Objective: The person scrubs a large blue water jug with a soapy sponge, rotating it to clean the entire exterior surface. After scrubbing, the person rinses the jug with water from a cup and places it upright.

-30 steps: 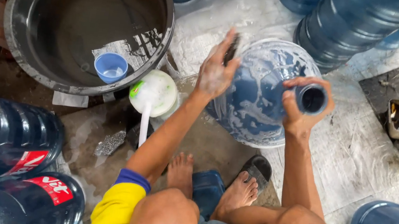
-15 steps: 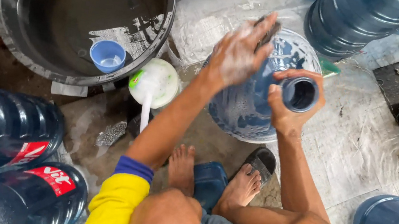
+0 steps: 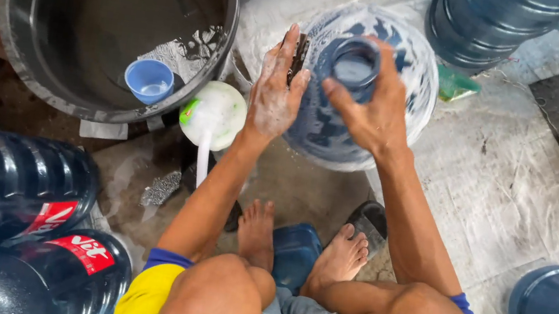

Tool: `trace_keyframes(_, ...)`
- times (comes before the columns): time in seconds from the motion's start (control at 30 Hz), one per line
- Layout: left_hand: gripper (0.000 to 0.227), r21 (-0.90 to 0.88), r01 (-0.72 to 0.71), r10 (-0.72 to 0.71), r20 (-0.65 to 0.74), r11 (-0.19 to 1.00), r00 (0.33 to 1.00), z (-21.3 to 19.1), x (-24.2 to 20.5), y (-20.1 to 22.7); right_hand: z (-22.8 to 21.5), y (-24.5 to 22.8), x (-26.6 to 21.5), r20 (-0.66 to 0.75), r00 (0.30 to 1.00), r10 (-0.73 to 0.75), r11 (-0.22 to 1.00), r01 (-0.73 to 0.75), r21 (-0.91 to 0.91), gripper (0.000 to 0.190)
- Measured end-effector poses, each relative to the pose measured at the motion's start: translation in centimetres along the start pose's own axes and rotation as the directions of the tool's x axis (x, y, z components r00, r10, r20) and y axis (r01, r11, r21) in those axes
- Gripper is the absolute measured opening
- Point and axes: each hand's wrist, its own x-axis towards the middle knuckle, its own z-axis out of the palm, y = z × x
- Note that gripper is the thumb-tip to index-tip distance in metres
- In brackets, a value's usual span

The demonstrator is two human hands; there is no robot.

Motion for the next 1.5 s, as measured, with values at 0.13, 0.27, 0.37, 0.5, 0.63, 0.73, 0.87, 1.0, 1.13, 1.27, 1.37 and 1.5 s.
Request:
trace_keyframes(0.13, 0.054, 0.286, -0.173, 0.202, -0.074, 0.943, 0.977, 2.0, -4.2, 2.2, -0.3, 0.2, -0.2, 0.079, 0.997, 0.002, 0.996, 0.005, -0.086, 0.051)
trace_keyframes(0.27, 0.053, 0.413, -0.471, 0.485, 0.077, 0.78, 0.871, 3.8, -7.3, 1.7, -1.1, 0.6, -0.2, 0.068, 0.974, 0.217, 0.968, -0.206, -0.14, 0.05)
trace_keyframes(0.37, 0.054, 0.109, -0.002, 0.006, -0.037, 0.994, 0.999, 0.8, -1.9, 2.6, -0.6, -0.1, -0.1, 0.068, 0.991, 0.111, 0.982, -0.099, -0.163, 0.048)
trace_keyframes(0.5, 0.053, 0.169, -0.025, 0.047, -0.13, 0.985, 0.99, -0.7, -2.0, 1.3, -0.6, 0.7, -0.2, 0.112, 0.985, -0.132, 0.962, 0.154, -0.223, 0.048)
trace_keyframes(0.63, 0.052, 0.022, -0.095, 0.096, -0.041, 0.995, 0.995, -0.5, -5.5, 1.8, -0.3, 1.0, -0.7, 0.292, 0.944, -0.152, 0.978, 0.101, 0.18, 0.04)
trace_keyframes(0.73, 0.056, 0.031, -0.097, 0.097, -0.01, 0.995, 0.995, -1.1, -3.2, 1.1, 0.0, 1.1, -0.6, 0.152, 0.982, -0.109, 0.973, 0.074, 0.218, 0.035)
trace_keyframes(0.87, 0.059, 0.119, -0.021, 0.015, 0.047, 0.993, 0.999, -2.3, 1.3, 3.7, 0.5, 0.5, -0.2, -0.208, 0.975, -0.073, 0.978, 0.111, 0.175, 0.029)
trace_keyframes(1.0, 0.058, 0.338, -0.143, 0.172, -0.058, 0.93, 0.983, 1.5, -1.7, 5.5, 0.2, 2.9, 0.3, -0.159, 0.987, 0.025, 0.986, 0.002, 0.166, 0.045)
trace_keyframes(1.13, 0.057, 0.383, -0.486, 0.494, 0.085, 0.786, 0.866, 3.0, -7.1, 5.9, -1.6, 3.0, 1.4, -0.012, 0.996, 0.086, 0.989, -0.084, 0.118, 0.044)
trace_keyframes(1.27, 0.066, 0.271, -0.503, 0.494, 0.105, 0.821, 0.863, 2.7, -5.8, 2.4, -1.5, 1.9, 1.3, 0.138, 0.982, 0.132, 0.929, -0.171, 0.328, 0.032)
trace_keyframes(1.37, 0.051, 0.106, -0.018, 0.029, -0.101, 0.994, 0.994, 0.8, -0.2, 0.3, -1.8, 1.9, 0.7, 0.091, 0.995, 0.038, 0.941, -0.066, 0.331, 0.028)
trace_keyframes(1.5, 0.058, 0.153, 0.025, -0.02, -0.032, 0.988, 0.999, -0.2, -2.5, 4.5, -1.6, 3.3, 0.5, -0.032, 0.999, 0.002, 0.947, 0.008, 0.32, 0.029)
